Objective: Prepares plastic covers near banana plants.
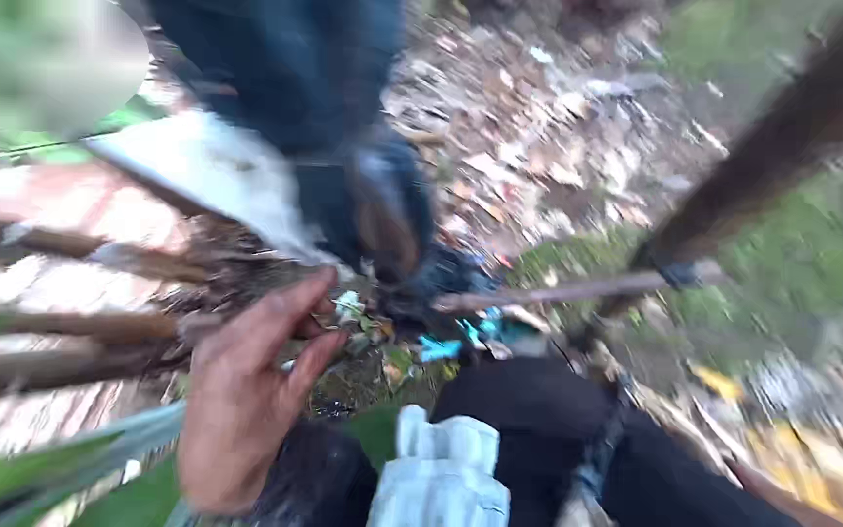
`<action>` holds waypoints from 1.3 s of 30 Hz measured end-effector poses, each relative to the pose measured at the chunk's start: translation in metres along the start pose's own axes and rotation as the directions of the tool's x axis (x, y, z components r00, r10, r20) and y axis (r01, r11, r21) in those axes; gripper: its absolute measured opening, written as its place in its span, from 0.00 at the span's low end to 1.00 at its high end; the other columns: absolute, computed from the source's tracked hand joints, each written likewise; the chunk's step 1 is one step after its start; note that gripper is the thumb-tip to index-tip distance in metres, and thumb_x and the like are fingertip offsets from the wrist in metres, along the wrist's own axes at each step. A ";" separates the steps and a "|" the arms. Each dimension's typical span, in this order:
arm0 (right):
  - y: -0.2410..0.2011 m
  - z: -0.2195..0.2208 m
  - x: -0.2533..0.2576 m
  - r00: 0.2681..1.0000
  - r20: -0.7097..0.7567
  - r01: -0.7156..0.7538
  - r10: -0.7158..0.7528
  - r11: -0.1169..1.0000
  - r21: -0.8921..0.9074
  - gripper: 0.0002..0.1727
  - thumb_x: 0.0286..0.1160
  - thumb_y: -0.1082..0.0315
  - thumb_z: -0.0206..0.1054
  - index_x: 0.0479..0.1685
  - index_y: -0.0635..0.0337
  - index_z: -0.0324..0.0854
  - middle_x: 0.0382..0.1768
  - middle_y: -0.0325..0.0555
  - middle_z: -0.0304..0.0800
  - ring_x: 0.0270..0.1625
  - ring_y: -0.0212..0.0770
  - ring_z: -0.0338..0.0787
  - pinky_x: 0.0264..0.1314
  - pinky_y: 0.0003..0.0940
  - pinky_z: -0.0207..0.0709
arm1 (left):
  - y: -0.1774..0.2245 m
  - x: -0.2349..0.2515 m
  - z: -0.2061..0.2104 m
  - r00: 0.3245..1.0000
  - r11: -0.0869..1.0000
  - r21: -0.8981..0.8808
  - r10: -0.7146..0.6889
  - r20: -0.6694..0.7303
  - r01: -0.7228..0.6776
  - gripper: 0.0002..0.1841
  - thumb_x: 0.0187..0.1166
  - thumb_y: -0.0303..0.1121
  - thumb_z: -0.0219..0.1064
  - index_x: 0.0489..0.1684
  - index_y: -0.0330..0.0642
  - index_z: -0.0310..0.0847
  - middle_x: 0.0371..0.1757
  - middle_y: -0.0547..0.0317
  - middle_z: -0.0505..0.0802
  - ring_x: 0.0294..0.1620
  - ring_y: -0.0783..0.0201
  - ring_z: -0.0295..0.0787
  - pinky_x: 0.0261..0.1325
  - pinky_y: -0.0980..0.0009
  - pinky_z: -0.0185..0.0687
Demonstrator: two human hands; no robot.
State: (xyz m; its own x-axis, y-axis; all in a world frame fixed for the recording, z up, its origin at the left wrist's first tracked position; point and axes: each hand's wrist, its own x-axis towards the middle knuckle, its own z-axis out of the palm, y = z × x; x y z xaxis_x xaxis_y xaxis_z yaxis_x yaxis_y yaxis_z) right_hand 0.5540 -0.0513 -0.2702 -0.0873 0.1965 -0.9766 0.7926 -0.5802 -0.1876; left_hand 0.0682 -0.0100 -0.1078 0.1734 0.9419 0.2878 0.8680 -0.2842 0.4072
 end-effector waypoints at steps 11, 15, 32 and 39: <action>0.117 0.046 0.172 0.770 -0.638 0.221 0.033 0.923 0.316 0.22 0.88 0.56 0.60 0.57 0.70 0.86 0.52 0.72 0.89 0.60 0.70 0.87 0.67 0.71 0.73 | 0.074 0.090 0.249 0.521 0.735 -0.651 0.636 0.569 -0.187 0.13 0.83 0.38 0.69 0.57 0.43 0.90 0.53 0.60 0.94 0.51 0.71 0.92 0.58 0.69 0.91; 0.076 0.016 0.156 0.721 -0.692 0.243 0.017 0.930 0.276 0.17 0.86 0.57 0.63 0.43 0.64 0.87 0.38 0.64 0.89 0.45 0.66 0.89 0.51 0.73 0.77 | 0.113 0.080 0.364 0.293 0.621 -0.747 0.779 0.555 -0.236 0.11 0.77 0.23 0.69 0.54 0.40 0.91 0.54 0.56 0.94 0.57 0.64 0.91 0.68 0.62 0.87; 0.039 -0.009 0.096 0.576 -0.791 0.338 -0.204 0.941 0.003 0.11 0.83 0.62 0.65 0.33 0.56 0.86 0.26 0.50 0.87 0.33 0.54 0.89 0.36 0.60 0.78 | 0.132 0.019 0.470 -0.097 0.578 -0.459 0.547 0.831 -0.675 0.06 0.77 0.25 0.67 0.44 0.35 0.89 0.42 0.43 0.93 0.48 0.43 0.93 0.55 0.45 0.86; 0.033 0.000 0.086 0.558 -0.790 0.369 -0.252 0.929 -0.035 0.08 0.77 0.67 0.69 0.30 0.55 0.83 0.25 0.50 0.85 0.29 0.55 0.88 0.29 0.59 0.78 | 0.071 -0.019 0.537 -0.181 0.383 -0.512 0.637 0.749 -0.769 0.11 0.84 0.38 0.62 0.42 0.44 0.89 0.44 0.52 0.93 0.49 0.52 0.92 0.59 0.50 0.86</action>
State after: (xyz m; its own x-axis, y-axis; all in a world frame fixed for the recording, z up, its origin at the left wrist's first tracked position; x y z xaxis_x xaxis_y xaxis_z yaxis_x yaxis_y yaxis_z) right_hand 0.5727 -0.0531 -0.3601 0.2286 0.8806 -0.4151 0.7248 -0.4387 -0.5313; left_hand 0.3763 0.0479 -0.5496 0.8702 -0.2174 -0.4421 -0.0390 -0.9249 0.3782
